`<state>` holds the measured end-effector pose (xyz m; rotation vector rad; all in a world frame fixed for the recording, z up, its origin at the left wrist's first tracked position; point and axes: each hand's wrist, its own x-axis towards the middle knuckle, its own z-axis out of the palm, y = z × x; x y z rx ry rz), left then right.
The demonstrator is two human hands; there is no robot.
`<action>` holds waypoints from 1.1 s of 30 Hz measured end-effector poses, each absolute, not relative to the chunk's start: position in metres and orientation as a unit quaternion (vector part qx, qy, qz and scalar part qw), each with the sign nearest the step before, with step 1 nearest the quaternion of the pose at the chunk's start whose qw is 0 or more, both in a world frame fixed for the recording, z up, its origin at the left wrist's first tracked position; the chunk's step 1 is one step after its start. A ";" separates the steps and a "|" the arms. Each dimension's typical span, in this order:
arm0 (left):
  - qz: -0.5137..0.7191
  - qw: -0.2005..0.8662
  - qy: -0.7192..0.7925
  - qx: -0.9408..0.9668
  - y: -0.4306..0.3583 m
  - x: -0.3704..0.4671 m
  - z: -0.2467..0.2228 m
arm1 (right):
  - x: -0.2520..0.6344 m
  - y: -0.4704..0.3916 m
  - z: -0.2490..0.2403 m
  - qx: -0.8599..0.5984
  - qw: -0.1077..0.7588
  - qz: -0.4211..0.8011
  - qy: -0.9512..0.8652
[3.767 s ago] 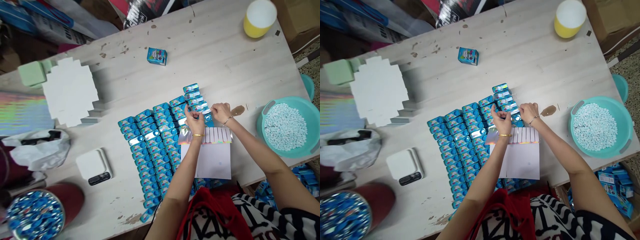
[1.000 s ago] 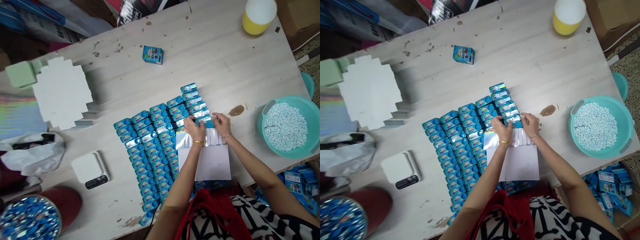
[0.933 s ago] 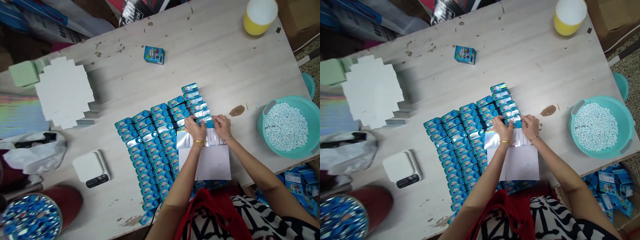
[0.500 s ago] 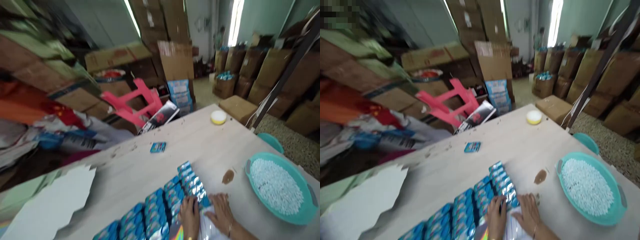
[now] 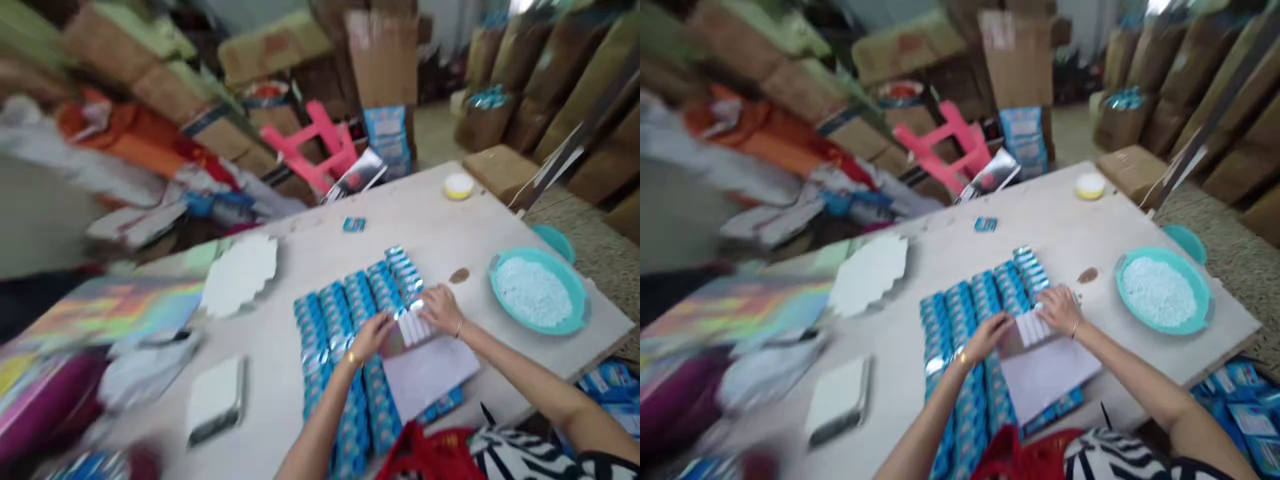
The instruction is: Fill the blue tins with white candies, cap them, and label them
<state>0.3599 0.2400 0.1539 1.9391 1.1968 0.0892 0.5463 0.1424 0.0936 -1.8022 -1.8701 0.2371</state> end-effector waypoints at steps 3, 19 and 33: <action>0.056 0.488 0.391 0.778 0.242 0.345 0.138 | 0.541 0.152 0.113 -0.633 0.249 0.136 -0.720; 0.203 0.057 0.307 0.928 0.186 0.326 0.122 | 0.519 0.142 0.114 -0.601 0.402 0.453 -0.522; 0.414 0.247 0.329 0.812 0.150 0.313 0.113 | 0.542 0.156 0.082 -0.661 0.408 0.433 -0.457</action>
